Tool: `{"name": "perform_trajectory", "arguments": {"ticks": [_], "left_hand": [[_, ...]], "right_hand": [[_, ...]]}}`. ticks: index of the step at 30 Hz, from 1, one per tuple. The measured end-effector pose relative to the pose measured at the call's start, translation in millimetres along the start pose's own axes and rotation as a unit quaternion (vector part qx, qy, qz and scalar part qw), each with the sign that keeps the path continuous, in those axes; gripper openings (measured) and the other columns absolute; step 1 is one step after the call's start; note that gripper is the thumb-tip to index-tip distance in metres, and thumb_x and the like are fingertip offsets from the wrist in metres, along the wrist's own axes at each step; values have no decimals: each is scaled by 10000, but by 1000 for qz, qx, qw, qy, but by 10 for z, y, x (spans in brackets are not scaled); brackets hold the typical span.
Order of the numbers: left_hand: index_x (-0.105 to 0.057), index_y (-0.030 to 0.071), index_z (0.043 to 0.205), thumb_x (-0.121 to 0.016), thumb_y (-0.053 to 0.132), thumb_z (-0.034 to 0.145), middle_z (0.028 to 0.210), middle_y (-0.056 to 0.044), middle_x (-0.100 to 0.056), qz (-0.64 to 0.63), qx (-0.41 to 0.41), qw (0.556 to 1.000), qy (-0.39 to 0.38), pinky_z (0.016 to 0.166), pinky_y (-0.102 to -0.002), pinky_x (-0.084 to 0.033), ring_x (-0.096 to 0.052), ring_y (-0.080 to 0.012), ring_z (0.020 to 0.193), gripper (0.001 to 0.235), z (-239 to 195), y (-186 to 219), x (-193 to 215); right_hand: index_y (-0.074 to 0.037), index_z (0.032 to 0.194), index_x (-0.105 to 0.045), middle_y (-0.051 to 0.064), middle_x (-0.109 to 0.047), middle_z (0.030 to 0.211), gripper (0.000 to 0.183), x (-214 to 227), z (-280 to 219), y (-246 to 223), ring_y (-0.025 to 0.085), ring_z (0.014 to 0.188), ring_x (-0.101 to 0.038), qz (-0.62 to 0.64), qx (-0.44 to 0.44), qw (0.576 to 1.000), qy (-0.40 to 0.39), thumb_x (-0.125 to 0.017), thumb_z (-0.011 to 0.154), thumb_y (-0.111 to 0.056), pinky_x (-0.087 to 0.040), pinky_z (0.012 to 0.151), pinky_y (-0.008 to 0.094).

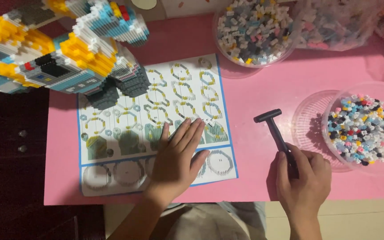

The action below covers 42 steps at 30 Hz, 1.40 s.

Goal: Assembling small interlocking plastic beads into a chain while following a printed guide on a table.

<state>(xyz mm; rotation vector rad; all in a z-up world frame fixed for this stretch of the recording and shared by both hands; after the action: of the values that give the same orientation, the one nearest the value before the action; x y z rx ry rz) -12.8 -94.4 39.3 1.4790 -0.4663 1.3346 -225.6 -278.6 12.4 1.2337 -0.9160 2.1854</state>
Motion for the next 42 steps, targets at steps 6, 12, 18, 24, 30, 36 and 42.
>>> {"name": "perform_trajectory", "arguments": {"ticks": [6, 12, 18, 24, 30, 36, 42], "left_hand": [[-494, 66, 1580, -642, 328, 1074, 1637, -68, -532, 9, -26, 999, 42, 1285, -634, -197, -454, -282, 1551, 589, -25, 71, 107], [-575, 68, 1524, -682, 321, 1067, 1580, -63, -595, 39, -64, 994, 74, 1266, -621, -284, -509, -260, 1510, 534, -184, 34, 268], [-621, 57, 1481, -702, 281, 1047, 1574, -86, -590, 1, -113, 992, 50, 1258, -647, -291, -524, -272, 1495, 495, -354, -228, 487], [-461, 203, 1602, -418, 388, 1112, 1636, -1, -505, -4, -37, 992, -123, 1227, -508, -270, -443, -236, 1487, 526, -25, -752, 39], [-675, 172, 1324, -607, 409, 1053, 1264, -16, -635, 21, -139, 981, -130, 955, -460, -459, -581, -245, 1183, 367, 304, -559, 83], [-718, 129, 1190, -617, 279, 1067, 1154, -16, -685, -90, -157, 974, -139, 747, -425, -554, -675, -239, 1036, 219, 407, -565, -6], [-692, 208, 1196, -656, 354, 1010, 1233, -33, -789, -257, 46, 871, -416, 911, -341, -588, -762, -176, 1079, 239, 518, -526, 126]], "right_hand": [[-142, 1247, -844, 90, -633, 1012, 188, 70, 33, -81, 345, 915, -598, 18, 20, 999, 24, -787, 1072, -178, -505, 784, 466], [-120, 1250, -848, 105, -630, 1038, 201, 102, 43, -120, 343, 949, -593, 27, 31, 999, 26, -763, 1079, -181, -504, 773, 474], [-81, 1253, -846, 125, -645, 1025, 209, 155, 59, -153, 302, 964, -606, 57, 6, 998, 31, -732, 1081, -114, -518, 808, 462], [66, 1302, -772, 209, -617, 1177, 301, 274, -61, 14, 320, 1037, -650, 121, 17, 984, 131, -751, 1032, 196, -552, 900, 437], [60, 1261, -785, 191, -609, 1105, 371, 241, -181, 221, 285, 951, -603, 137, -16, 979, 152, -662, 952, 225, -469, 750, 370], [47, 1211, -790, 167, -602, 1016, 320, 245, -250, 292, 246, 842, -484, 129, 14, 974, 188, -1010, 983, 87, -381, 713, 366], [3, 1165, -806, 120, -544, 1042, 281, 199, -324, 449, 209, 799, -462, 142, -43, 972, 185, -894, 1034, 235, -394, 702, 332]]}}
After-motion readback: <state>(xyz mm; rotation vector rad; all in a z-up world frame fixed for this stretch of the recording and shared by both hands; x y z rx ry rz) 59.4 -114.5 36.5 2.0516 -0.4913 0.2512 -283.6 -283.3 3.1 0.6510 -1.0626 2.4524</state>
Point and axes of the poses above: each hand's wrist, its own z-axis towards the middle knuckle, its own x-axis out of the back of the hand, y = z × x, the point moved 9 cm from there along z, towards the middle knuckle
